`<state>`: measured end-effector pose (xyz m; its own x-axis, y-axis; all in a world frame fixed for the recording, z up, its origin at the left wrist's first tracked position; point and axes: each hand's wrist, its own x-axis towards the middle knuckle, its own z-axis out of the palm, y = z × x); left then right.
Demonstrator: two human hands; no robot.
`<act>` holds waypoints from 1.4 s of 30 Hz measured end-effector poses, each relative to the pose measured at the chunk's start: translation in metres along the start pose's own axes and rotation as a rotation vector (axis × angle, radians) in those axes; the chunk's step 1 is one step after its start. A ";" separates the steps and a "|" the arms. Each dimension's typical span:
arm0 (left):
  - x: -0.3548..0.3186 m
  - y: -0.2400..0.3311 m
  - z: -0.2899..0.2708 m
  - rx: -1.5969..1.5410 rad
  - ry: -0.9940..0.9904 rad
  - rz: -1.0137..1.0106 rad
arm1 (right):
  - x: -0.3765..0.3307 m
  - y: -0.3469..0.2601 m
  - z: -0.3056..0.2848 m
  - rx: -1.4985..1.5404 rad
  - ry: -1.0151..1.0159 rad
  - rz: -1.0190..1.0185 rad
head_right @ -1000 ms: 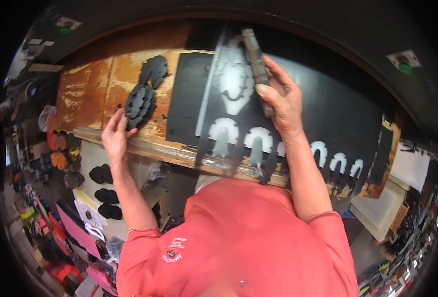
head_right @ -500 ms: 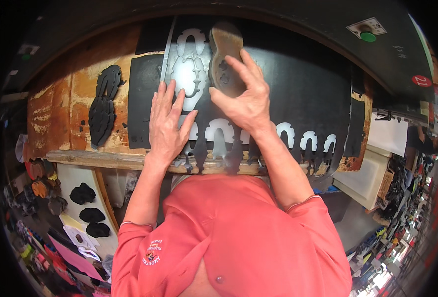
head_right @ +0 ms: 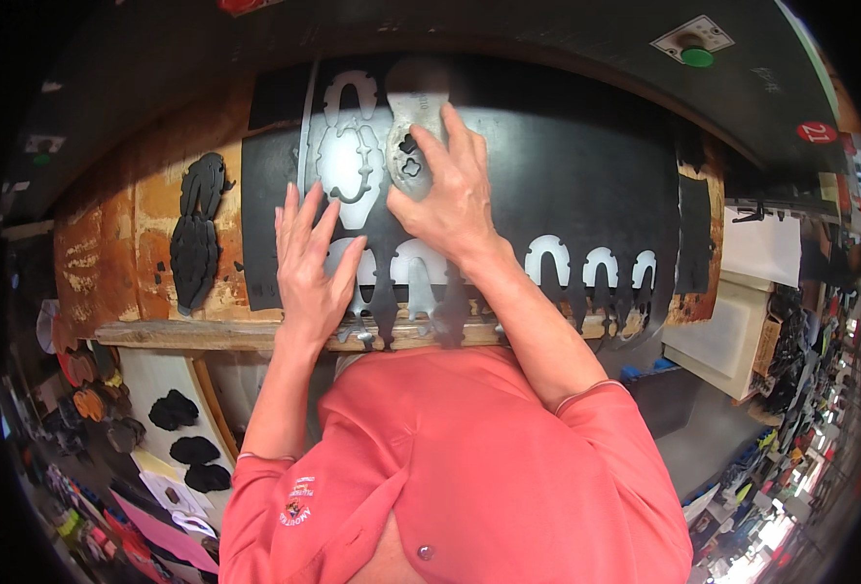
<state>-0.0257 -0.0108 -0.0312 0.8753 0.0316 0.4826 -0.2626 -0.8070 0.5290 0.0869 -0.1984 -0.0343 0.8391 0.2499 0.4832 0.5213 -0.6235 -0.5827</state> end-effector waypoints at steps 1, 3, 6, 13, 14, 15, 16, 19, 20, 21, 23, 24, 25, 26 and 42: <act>-0.005 0.007 -0.007 -0.021 0.007 -0.016 | -0.002 0.000 -0.002 -0.019 0.013 -0.007; -0.022 0.025 -0.022 -0.296 -0.026 -0.106 | -0.009 -0.003 -0.008 0.020 -0.024 0.027; -0.047 0.049 -0.026 -0.417 -0.059 -0.005 | -0.024 -0.010 -0.025 0.037 0.011 -0.008; -0.067 0.042 0.014 -0.116 0.032 0.196 | -0.007 0.016 -0.097 0.375 0.473 0.171; -0.070 0.041 0.012 -0.126 0.065 0.207 | -0.004 0.023 -0.115 0.434 0.576 0.187; -0.070 0.039 0.012 -0.128 0.065 0.231 | 0.001 0.030 -0.134 0.386 0.667 0.146; -0.073 0.039 0.010 -0.122 0.048 0.201 | 0.008 0.038 -0.153 0.346 0.749 0.071; -0.076 0.034 0.006 -0.114 0.091 0.177 | 0.021 0.054 -0.189 0.142 0.747 0.059; -0.077 0.033 0.006 -0.097 0.092 0.142 | 0.014 0.057 -0.192 0.078 0.709 0.041; -0.078 0.033 0.006 -0.089 0.085 0.121 | 0.002 0.057 -0.195 0.147 0.653 0.086; -0.080 0.033 0.009 -0.092 0.119 0.122 | -0.033 0.056 -0.193 0.250 0.595 0.172; -0.079 0.032 0.010 -0.087 0.134 0.122 | -0.054 0.056 -0.187 0.318 0.573 0.185; -0.079 0.033 0.012 -0.084 0.157 0.125 | -0.076 0.053 -0.179 0.278 0.550 0.213; -0.078 0.032 0.012 -0.086 0.165 0.138 | -0.095 0.051 -0.167 0.302 0.535 0.271; -0.078 0.039 0.013 -0.121 0.153 0.061 | -0.146 0.063 -0.115 0.280 0.335 0.326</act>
<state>-0.0985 -0.0523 -0.0578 0.7870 0.0815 0.6115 -0.3677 -0.7339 0.5711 -0.0204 -0.3595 -0.0661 0.8927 -0.2017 0.4029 0.3018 -0.3963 -0.8671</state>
